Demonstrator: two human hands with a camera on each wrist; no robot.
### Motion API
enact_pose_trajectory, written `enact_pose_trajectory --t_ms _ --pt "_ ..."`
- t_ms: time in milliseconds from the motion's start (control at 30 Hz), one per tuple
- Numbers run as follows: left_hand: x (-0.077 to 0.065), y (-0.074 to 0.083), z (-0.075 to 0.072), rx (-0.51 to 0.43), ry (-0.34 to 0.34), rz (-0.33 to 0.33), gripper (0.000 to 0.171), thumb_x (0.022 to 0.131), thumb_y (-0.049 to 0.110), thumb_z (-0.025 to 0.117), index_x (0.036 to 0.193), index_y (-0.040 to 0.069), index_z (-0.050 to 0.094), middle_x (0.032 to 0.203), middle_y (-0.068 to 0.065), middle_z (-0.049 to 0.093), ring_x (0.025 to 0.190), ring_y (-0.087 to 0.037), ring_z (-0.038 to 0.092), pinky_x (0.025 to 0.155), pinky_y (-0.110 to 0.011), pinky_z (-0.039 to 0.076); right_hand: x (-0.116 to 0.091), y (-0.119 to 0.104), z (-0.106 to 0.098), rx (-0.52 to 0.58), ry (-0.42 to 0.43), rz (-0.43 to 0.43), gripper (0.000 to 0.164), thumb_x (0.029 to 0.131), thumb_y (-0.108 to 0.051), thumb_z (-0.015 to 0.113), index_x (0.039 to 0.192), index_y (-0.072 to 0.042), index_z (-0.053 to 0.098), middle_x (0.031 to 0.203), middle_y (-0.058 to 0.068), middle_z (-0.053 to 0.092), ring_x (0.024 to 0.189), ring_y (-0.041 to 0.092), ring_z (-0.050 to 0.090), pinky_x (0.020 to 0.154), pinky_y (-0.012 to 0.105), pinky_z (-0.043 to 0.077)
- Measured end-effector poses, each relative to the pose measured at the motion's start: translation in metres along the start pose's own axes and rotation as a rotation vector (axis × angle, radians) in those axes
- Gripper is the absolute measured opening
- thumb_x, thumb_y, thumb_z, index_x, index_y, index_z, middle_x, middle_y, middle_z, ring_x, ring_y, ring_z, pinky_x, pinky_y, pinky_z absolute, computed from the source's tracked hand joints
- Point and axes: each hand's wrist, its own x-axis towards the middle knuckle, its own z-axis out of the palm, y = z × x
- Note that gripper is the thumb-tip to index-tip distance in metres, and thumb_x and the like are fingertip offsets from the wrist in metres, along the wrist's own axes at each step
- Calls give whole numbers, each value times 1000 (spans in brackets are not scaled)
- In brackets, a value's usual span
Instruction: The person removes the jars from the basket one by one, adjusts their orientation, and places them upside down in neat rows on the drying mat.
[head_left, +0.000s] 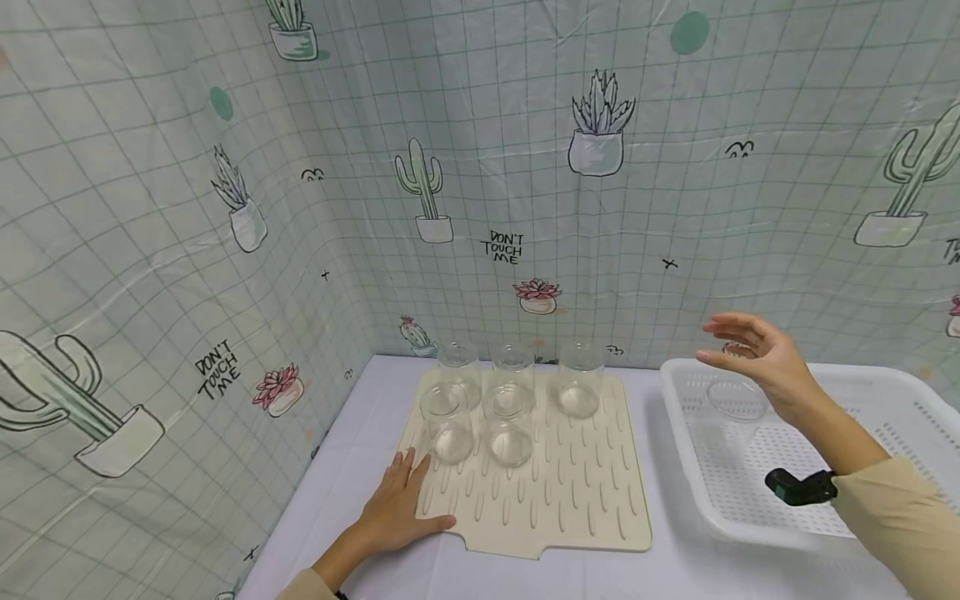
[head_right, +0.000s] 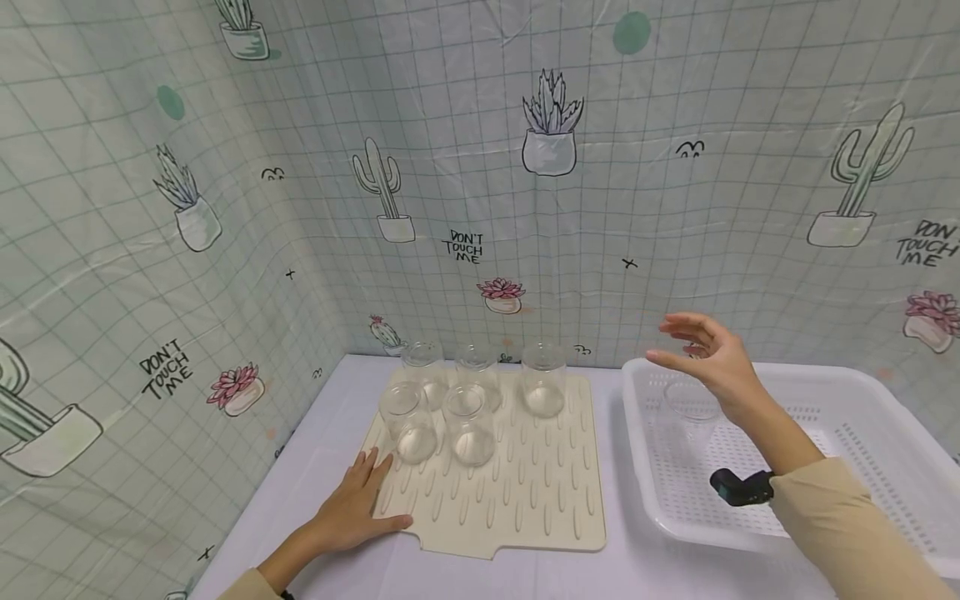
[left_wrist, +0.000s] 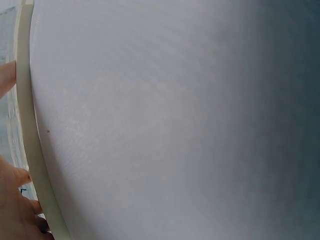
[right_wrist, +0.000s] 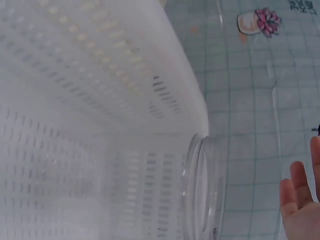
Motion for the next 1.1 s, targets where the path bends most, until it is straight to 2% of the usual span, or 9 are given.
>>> enact_pose_trajectory --t_ms 100,333,467,600,767,900,1100 --pt "0 -1 1 -2 -1 -2 103 73 71 55 146 6 22 150 -22 7 137 -38 -1 107 -55 10 -2 12 -10 -35 -10 37 51 84 -6 66 131 -9 45 120 -4 51 107 7 48 78 13 41" --pt "1 -4 3 10 0 7 103 73 72 54 146 6 22 150 -21 8 137 -38 0 107 -56 10 -9 34 -25 -41 -68 103 56 88 -8 62 137 -12 37 124 -5 47 109 3 45 78 12 39" --pt "1 -4 3 6 1 11 103 73 71 55 146 6 22 150 -22 8 137 -38 -1 107 -56 10 -12 44 -33 -32 -92 112 57 88 -7 61 138 -10 34 129 1 44 112 4 43 79 12 39" --pt "1 -3 2 8 -2 7 103 74 70 56 146 6 21 151 -21 7 137 -38 -1 107 -55 9 -16 54 -39 -35 -132 121 58 89 -6 60 139 -8 32 131 -2 42 113 4 43 77 12 39" --pt "2 -2 3 7 -2 11 103 74 69 56 146 6 22 150 -22 7 137 -38 -1 108 -54 8 -24 62 -48 3 -229 121 59 90 -3 56 142 -11 29 133 -4 42 113 2 44 79 14 41" --pt "3 -3 3 5 -8 14 104 73 71 55 146 6 21 150 -22 8 137 -38 0 107 -55 9 -29 68 -53 57 -334 142 60 91 -1 53 143 -10 25 137 -1 39 116 -1 41 82 17 43" --pt "2 -4 2 -2 -12 0 104 73 72 54 146 7 21 150 -22 7 137 -38 -1 107 -56 8 -33 77 -56 126 -447 175 69 89 3 52 146 -5 14 148 5 23 121 -8 35 85 21 44"
